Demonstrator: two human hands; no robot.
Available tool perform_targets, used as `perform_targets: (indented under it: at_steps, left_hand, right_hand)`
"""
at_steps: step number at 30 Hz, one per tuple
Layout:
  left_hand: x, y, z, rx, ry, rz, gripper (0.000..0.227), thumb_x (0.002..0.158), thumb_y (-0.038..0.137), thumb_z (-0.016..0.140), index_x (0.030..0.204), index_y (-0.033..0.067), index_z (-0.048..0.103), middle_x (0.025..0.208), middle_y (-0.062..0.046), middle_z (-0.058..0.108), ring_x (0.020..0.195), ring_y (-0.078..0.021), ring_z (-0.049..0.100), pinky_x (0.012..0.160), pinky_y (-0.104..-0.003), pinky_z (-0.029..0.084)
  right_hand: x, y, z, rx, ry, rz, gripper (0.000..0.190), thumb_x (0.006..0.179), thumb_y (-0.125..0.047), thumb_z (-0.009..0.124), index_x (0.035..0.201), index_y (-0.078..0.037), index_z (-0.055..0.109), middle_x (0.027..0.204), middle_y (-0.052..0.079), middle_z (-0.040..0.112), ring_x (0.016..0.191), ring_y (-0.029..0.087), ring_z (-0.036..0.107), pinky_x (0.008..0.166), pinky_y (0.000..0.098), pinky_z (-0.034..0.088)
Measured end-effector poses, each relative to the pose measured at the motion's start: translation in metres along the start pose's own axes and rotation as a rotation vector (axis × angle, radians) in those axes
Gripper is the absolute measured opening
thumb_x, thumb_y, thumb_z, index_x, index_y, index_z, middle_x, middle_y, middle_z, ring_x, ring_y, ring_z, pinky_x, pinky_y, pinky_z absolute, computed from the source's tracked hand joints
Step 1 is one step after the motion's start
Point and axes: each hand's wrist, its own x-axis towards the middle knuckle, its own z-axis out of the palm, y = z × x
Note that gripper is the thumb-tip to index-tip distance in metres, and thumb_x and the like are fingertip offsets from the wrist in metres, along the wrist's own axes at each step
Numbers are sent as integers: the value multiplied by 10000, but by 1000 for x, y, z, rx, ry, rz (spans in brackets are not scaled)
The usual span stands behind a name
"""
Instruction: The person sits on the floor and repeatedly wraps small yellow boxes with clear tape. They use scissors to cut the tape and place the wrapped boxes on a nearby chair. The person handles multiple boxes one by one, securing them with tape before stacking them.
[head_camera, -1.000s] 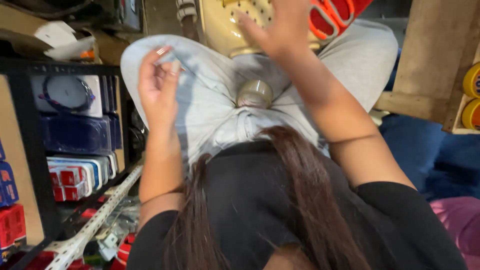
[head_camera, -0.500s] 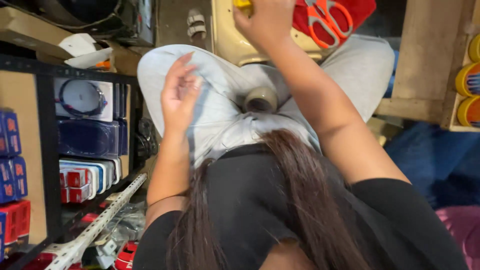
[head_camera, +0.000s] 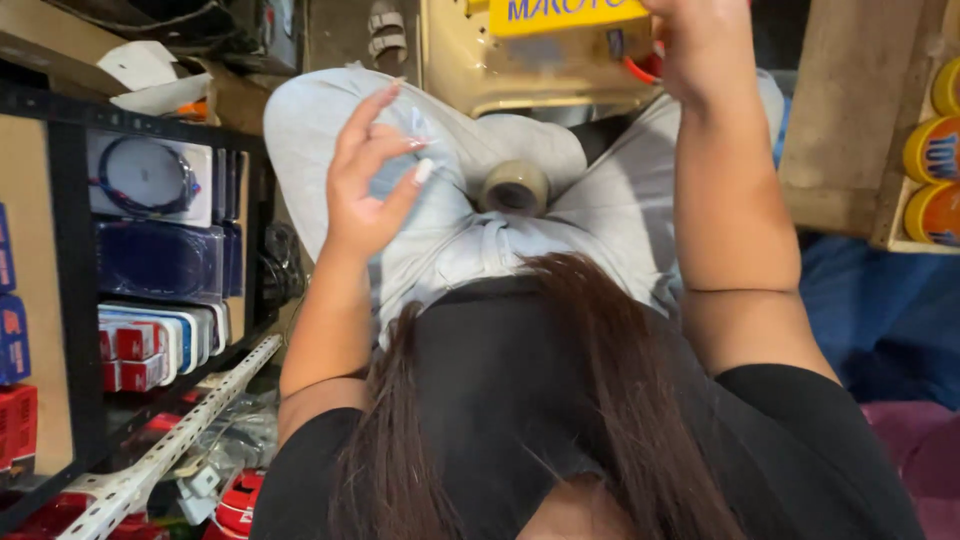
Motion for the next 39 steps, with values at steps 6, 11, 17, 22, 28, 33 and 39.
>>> perform_targets:
  at_steps: [6, 11, 17, 22, 28, 33, 39]
  left_hand:
    - [7, 3, 10, -21, 19, -56, 279, 898, -49, 723, 1167, -52, 648, 1562, -208, 425, 993, -232, 636, 1021, -365, 517]
    - [11, 3, 17, -26, 21, -47, 330, 895, -47, 735, 1215, -34, 654, 1579, -200, 402, 1015, -231, 653, 1046, -369, 533]
    - [13, 5, 25, 9, 5, -53, 321, 903, -43, 752, 1210, -23, 661, 1578, -188, 403, 1035, -220, 659, 1047, -359, 533]
    - [13, 4, 37, 24, -3, -45, 370, 936, 61, 773, 1279, 23, 639, 1585, -158, 393, 1042, -217, 657, 1015, -360, 567]
    - [7, 2, 55, 106, -43, 23, 822, 852, 82, 991, 1488, 150, 475, 1675, -108, 232, 1334, -294, 622, 1167, -421, 570]
    - [3, -4, 67, 118, -111, 52, 796, 869, 91, 980, 1484, 203, 488, 1675, -82, 207, 1348, -305, 628, 1230, -478, 567]
    - [0, -4, 73, 141, -72, 69, 721, 876, -50, 945, 1434, 134, 528, 1660, -127, 242, 1250, -254, 700, 1147, -383, 594]
  right_hand:
    - [-24, 9, 10, 972, -414, 560, 552, 899, -378, 532, 1262, -5, 718, 1276, 196, 721, 1062, 337, 701, 996, 422, 548]
    - [-41, 55, 24, 1230, -512, 756, 619, 916, -435, 546, 1371, -32, 659, 1319, 166, 703, 1065, 304, 676, 901, 437, 546]
    - [-55, 89, 23, 1391, -567, 727, 602, 976, -448, 477, 1373, -37, 668, 1329, 144, 707, 1130, 302, 677, 1009, 432, 528]
    - [-62, 92, 26, 1356, -670, 508, 629, 1019, -437, 387, 1417, -15, 627, 1279, 173, 721, 990, 294, 707, 847, 419, 571]
    - [-74, 98, 33, 1230, -553, 381, 598, 1012, -407, 328, 1355, -62, 676, 1309, 111, 723, 1061, 242, 678, 908, 349, 520]
    - [-81, 101, 34, 1287, -606, 276, 457, 994, -301, 416, 1332, -43, 584, 1266, 154, 710, 1065, 250, 693, 892, 345, 549]
    - [-83, 88, 36, 1117, -624, 91, 475, 960, -342, 429, 1319, -108, 634, 1333, 100, 629, 1301, 250, 551, 1138, 414, 425]
